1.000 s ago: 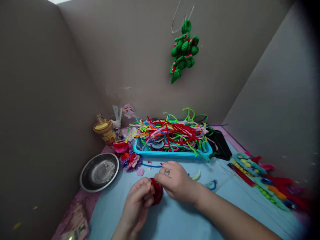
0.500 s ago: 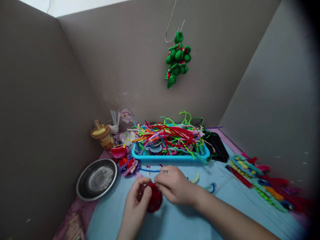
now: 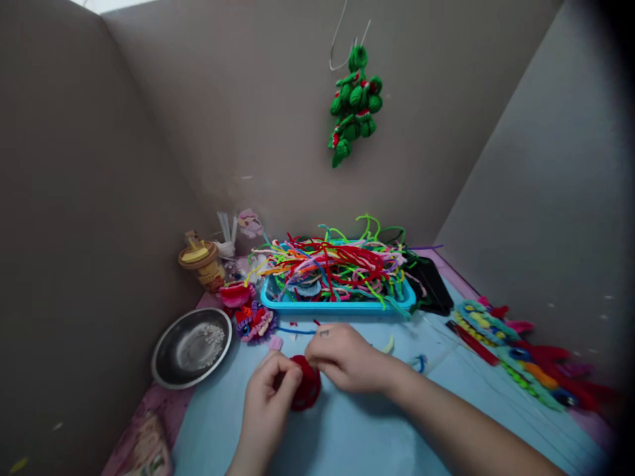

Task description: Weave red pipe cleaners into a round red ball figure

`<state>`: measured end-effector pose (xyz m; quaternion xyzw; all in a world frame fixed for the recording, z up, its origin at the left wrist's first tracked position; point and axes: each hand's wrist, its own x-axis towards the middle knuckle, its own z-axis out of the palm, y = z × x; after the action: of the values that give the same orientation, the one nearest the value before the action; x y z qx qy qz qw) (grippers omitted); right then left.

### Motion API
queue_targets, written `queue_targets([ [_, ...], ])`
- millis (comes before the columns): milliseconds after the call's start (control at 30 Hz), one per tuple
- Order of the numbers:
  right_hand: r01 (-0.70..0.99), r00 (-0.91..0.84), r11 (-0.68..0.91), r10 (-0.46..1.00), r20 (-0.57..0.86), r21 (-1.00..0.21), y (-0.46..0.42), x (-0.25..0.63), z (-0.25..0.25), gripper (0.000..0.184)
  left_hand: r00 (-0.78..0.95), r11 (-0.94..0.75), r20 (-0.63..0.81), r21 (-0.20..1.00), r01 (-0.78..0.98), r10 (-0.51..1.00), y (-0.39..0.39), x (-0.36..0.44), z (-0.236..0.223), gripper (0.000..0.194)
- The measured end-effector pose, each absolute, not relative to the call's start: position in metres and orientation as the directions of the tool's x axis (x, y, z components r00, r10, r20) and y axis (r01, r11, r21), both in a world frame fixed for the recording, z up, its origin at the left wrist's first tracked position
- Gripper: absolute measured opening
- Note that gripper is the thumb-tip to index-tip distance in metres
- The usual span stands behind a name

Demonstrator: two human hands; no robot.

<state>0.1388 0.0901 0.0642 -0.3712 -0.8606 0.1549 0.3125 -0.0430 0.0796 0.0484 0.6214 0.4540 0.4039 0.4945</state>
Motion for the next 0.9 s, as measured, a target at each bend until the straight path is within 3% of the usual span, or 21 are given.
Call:
queue_targets([
  [100,0.613,-0.573,0.756,0.625,0.529,-0.230,0.092,0.141,0.058,0.015,0.306,0.195,-0.163,0.978,-0.078,0.938,0.079,-0.039,0.045,0.033],
  [167,0.636,-0.569,0.752,0.609,0.553,-0.174,0.093,0.141,0.054,0.016,0.300,0.254,-0.208,0.959,-0.125,0.931,0.080,-0.038,0.043,0.035],
  [367,0.625,-0.458,0.651,0.753,0.473,-0.431,0.091,0.134,0.051,0.013,0.181,0.195,-0.192,0.981,0.001,0.964,0.085,-0.043,0.038,0.033],
  [533,0.594,-0.513,0.689,0.723,0.464,-0.417,0.091,0.131,0.052,0.014,0.179,0.111,-0.131,0.987,0.117,0.975,0.085,-0.042,0.038,0.029],
  [667,0.609,-0.482,0.659,0.750,0.453,-0.442,0.093,0.136,0.052,0.013,0.176,-0.148,0.092,0.928,0.343,0.980,0.088,-0.043,0.041,0.017],
  [700,0.619,-0.456,0.633,0.772,0.443,-0.465,0.094,0.137,0.052,0.012,0.181,-0.203,0.143,0.904,0.377,0.973,0.090,-0.045,0.042,0.020],
  [767,0.647,-0.389,0.563,0.824,0.412,-0.515,0.095,0.140,0.052,0.011,0.209,-0.261,0.185,0.864,0.430,0.960,0.093,-0.051,0.041,0.047],
  [900,0.678,-0.319,0.460,0.887,0.335,-0.573,0.097,0.144,0.054,0.011,0.466,-0.378,0.111,0.758,0.532,0.878,0.098,-0.065,0.033,0.076],
])
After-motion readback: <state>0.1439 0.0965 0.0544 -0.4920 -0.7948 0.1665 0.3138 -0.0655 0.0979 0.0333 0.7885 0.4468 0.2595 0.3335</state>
